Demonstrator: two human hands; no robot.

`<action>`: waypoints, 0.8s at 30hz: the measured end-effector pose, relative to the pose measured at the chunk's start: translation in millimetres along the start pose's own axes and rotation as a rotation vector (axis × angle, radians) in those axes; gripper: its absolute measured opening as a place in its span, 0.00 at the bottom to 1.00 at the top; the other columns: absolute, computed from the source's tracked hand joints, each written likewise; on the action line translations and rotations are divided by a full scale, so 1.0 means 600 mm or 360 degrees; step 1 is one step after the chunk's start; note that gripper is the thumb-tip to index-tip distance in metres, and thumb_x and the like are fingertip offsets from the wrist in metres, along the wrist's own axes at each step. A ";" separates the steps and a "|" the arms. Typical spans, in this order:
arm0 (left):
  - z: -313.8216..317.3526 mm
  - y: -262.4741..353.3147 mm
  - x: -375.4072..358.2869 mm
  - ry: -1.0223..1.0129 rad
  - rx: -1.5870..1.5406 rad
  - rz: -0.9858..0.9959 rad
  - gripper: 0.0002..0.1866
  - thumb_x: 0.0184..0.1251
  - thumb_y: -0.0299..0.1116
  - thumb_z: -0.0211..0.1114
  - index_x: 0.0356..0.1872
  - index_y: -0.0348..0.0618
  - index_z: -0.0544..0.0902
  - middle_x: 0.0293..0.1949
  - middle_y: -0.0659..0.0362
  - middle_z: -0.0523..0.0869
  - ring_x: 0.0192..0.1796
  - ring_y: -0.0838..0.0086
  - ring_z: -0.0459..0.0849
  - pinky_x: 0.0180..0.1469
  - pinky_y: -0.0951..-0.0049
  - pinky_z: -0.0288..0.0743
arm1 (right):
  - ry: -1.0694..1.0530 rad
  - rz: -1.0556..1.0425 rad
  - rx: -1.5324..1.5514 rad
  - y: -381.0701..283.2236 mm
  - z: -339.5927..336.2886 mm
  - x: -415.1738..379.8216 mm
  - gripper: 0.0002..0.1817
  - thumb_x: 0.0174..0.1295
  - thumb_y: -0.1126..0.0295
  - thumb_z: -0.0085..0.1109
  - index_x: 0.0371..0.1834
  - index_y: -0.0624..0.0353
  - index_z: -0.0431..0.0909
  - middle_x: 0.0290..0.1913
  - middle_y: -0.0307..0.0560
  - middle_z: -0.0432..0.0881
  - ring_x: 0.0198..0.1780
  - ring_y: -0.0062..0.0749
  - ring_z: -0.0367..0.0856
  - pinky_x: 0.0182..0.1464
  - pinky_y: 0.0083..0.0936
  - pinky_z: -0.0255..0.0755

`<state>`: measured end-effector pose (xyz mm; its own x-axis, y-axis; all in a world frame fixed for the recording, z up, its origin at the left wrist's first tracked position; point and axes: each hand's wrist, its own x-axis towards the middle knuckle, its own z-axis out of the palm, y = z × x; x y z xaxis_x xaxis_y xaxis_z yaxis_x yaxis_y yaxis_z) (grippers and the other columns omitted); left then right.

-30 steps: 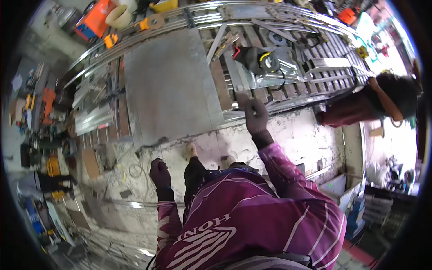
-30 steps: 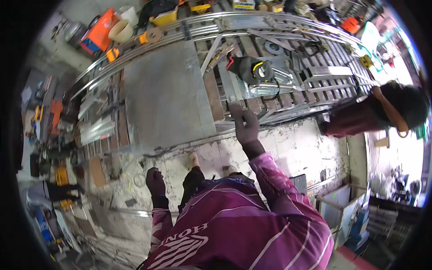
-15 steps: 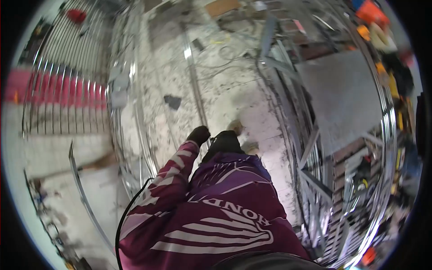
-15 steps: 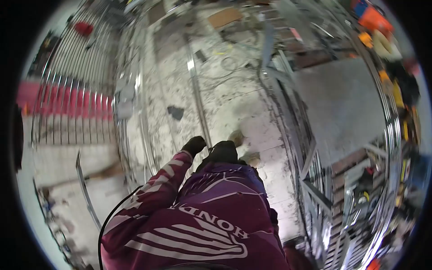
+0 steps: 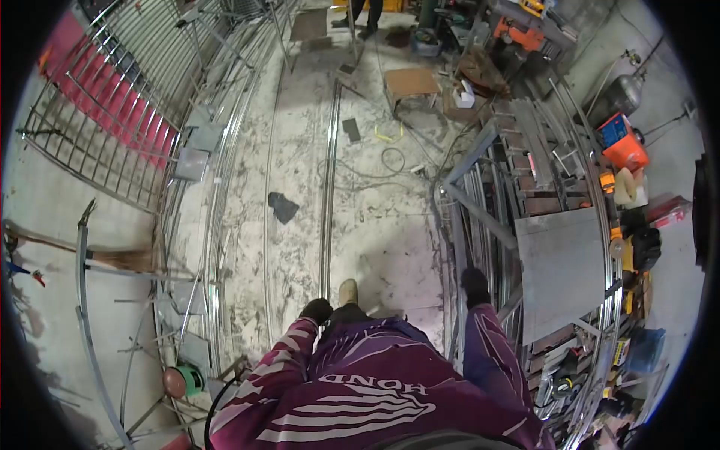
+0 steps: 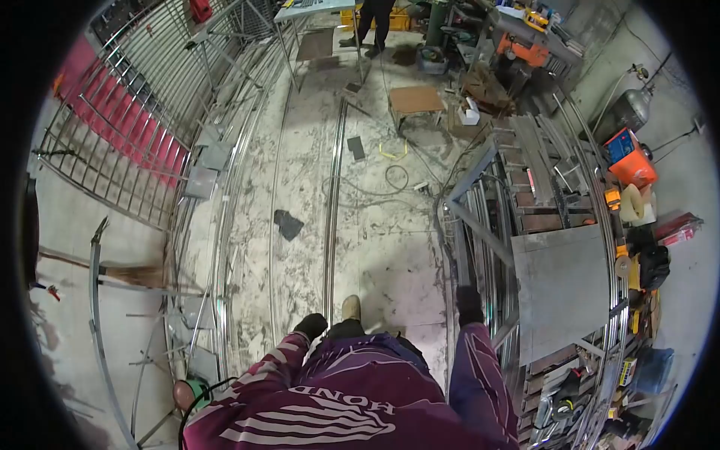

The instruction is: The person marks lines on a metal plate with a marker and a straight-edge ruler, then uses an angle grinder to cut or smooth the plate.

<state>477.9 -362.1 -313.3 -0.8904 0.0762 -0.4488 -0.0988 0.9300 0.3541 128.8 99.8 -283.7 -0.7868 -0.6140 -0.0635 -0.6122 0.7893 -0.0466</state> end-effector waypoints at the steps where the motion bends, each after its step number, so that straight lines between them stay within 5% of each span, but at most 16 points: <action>1: -0.007 -0.009 0.001 0.0033 -0.0280 -0.0227 0.11 0.62 0.35 0.61 0.28 0.43 0.90 0.34 0.45 0.89 0.40 0.49 0.90 0.44 0.50 0.84 | 0.0098 -0.0194 0.0112 -0.039 -0.016 0.052 0.07 0.51 0.66 0.69 0.31 0.52 0.82 0.30 0.49 0.83 0.36 0.45 0.85 0.38 0.42 0.79; 3: -0.003 -0.044 0.010 0.0212 -0.0230 -0.0140 0.11 0.63 0.36 0.61 0.31 0.44 0.90 0.35 0.46 0.90 0.42 0.49 0.90 0.45 0.49 0.84 | -0.0090 0.0506 0.1558 -0.174 -0.091 0.105 0.17 0.63 0.58 0.65 0.46 0.59 0.85 0.40 0.53 0.87 0.37 0.41 0.85 0.41 0.38 0.78; 4: -0.019 -0.057 0.016 0.0092 0.0178 0.0062 0.09 0.58 0.37 0.67 0.33 0.43 0.89 0.38 0.47 0.90 0.45 0.50 0.89 0.46 0.49 0.84 | -0.0132 0.0545 0.1749 -0.222 -0.097 0.122 0.19 0.63 0.58 0.64 0.50 0.60 0.85 0.42 0.55 0.88 0.42 0.46 0.87 0.47 0.39 0.80; 6: -0.045 -0.109 0.039 0.0198 -0.0028 0.0190 0.10 0.55 0.36 0.69 0.34 0.44 0.89 0.40 0.48 0.89 0.47 0.51 0.89 0.47 0.50 0.83 | -0.0320 0.0253 0.1404 -0.301 -0.153 0.143 0.21 0.62 0.56 0.64 0.52 0.58 0.84 0.50 0.57 0.88 0.56 0.49 0.85 0.61 0.40 0.77; 7: -0.058 -0.144 0.046 0.0293 -0.0257 0.0271 0.11 0.51 0.35 0.72 0.36 0.44 0.88 0.41 0.49 0.89 0.49 0.53 0.88 0.48 0.51 0.83 | -0.0401 0.0159 0.1428 -0.311 -0.118 0.148 0.21 0.63 0.58 0.67 0.54 0.59 0.84 0.48 0.53 0.89 0.52 0.40 0.86 0.57 0.38 0.78; 8: -0.066 -0.193 0.071 0.0243 -0.0391 0.0056 0.16 0.44 0.33 0.76 0.38 0.45 0.88 0.46 0.51 0.89 0.53 0.55 0.87 0.53 0.54 0.82 | -0.0451 0.0161 0.1391 -0.319 -0.133 0.152 0.20 0.63 0.58 0.67 0.54 0.59 0.84 0.48 0.53 0.89 0.53 0.42 0.86 0.57 0.38 0.78; 9: -0.098 -0.243 0.077 0.0696 -0.0051 0.0190 0.17 0.43 0.33 0.75 0.40 0.45 0.88 0.49 0.52 0.89 0.56 0.54 0.86 0.59 0.57 0.80 | -0.0511 0.0161 0.1355 -0.330 -0.155 0.149 0.20 0.64 0.58 0.67 0.54 0.58 0.84 0.49 0.53 0.89 0.54 0.44 0.86 0.58 0.38 0.78; 10: -0.152 -0.293 0.085 0.0796 -0.0267 -0.0055 0.16 0.45 0.32 0.74 0.39 0.45 0.89 0.53 0.52 0.89 0.58 0.54 0.85 0.62 0.59 0.78 | -0.0412 0.0130 0.1253 -0.327 -0.177 0.151 0.19 0.64 0.57 0.66 0.53 0.57 0.85 0.50 0.54 0.88 0.56 0.45 0.86 0.60 0.39 0.77; 11: -0.206 -0.352 0.088 0.1083 -0.0344 -0.0069 0.16 0.48 0.30 0.72 0.42 0.45 0.88 0.50 0.52 0.89 0.55 0.55 0.86 0.60 0.58 0.79 | -0.0330 0.0136 0.1258 -0.318 -0.199 0.153 0.19 0.65 0.55 0.65 0.52 0.57 0.86 0.51 0.54 0.88 0.56 0.47 0.86 0.60 0.40 0.77; 12: -0.313 -0.359 0.071 0.1026 -0.0603 -0.0497 0.18 0.49 0.26 0.71 0.46 0.44 0.86 0.45 0.52 0.88 0.51 0.56 0.87 0.55 0.60 0.81 | -0.0247 0.0231 0.1235 -0.304 -0.214 0.155 0.20 0.64 0.55 0.65 0.52 0.56 0.86 0.51 0.54 0.88 0.57 0.47 0.85 0.61 0.40 0.77; 13: -0.384 -0.396 0.066 0.1286 -0.0294 -0.0335 0.20 0.49 0.22 0.70 0.48 0.43 0.85 0.43 0.53 0.87 0.47 0.56 0.86 0.49 0.61 0.82 | -0.0162 0.0335 0.1210 -0.285 -0.223 0.154 0.20 0.64 0.55 0.65 0.53 0.56 0.86 0.51 0.54 0.88 0.57 0.48 0.85 0.61 0.40 0.77; 14: -0.456 -0.393 0.069 0.1610 -0.1277 -0.0270 0.11 0.70 0.36 0.62 0.44 0.40 0.84 0.36 0.56 0.87 0.34 0.71 0.84 0.36 0.70 0.79 | -0.0017 0.0350 0.1179 -0.262 -0.232 0.153 0.19 0.64 0.55 0.64 0.50 0.57 0.86 0.49 0.54 0.88 0.56 0.50 0.85 0.60 0.42 0.78; 17: -0.723 -0.259 0.042 0.1729 -0.1841 -0.0093 0.13 0.74 0.36 0.62 0.51 0.39 0.84 0.39 0.60 0.83 0.38 0.77 0.80 0.41 0.74 0.78 | 0.0089 0.0437 0.0906 -0.203 -0.247 0.132 0.15 0.65 0.57 0.59 0.43 0.58 0.84 0.43 0.55 0.86 0.50 0.56 0.84 0.53 0.46 0.78; 21: -0.931 0.059 0.036 0.1873 -0.1611 0.0883 0.15 0.76 0.39 0.59 0.45 0.34 0.81 0.37 0.56 0.82 0.38 0.71 0.81 0.41 0.66 0.78 | 0.0240 0.0512 0.0887 -0.196 -0.214 0.082 0.12 0.64 0.59 0.57 0.36 0.57 0.82 0.40 0.54 0.85 0.45 0.56 0.83 0.48 0.48 0.78; 23: -1.001 0.156 0.010 0.1450 -0.1097 0.1326 0.27 0.76 0.50 0.56 0.44 0.28 0.81 0.40 0.51 0.84 0.39 0.69 0.81 0.48 0.71 0.76 | 0.0001 0.0214 0.0535 -0.182 -0.166 0.081 0.13 0.68 0.61 0.59 0.47 0.57 0.85 0.47 0.52 0.86 0.50 0.49 0.85 0.53 0.40 0.80; 24: -1.001 0.230 -0.009 0.1965 -0.0716 0.0949 0.33 0.75 0.56 0.51 0.40 0.26 0.80 0.37 0.46 0.84 0.39 0.67 0.82 0.47 0.70 0.76 | -0.0046 0.0227 0.0516 -0.191 -0.173 0.081 0.13 0.68 0.61 0.59 0.46 0.57 0.85 0.48 0.51 0.86 0.51 0.47 0.85 0.52 0.39 0.80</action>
<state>202.1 -450.3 230.7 -0.6336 -0.1646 0.7559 0.4961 0.6633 0.5602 152.5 -21.0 -177.9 -0.8571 -0.5010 -0.1201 -0.4360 0.8295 -0.3492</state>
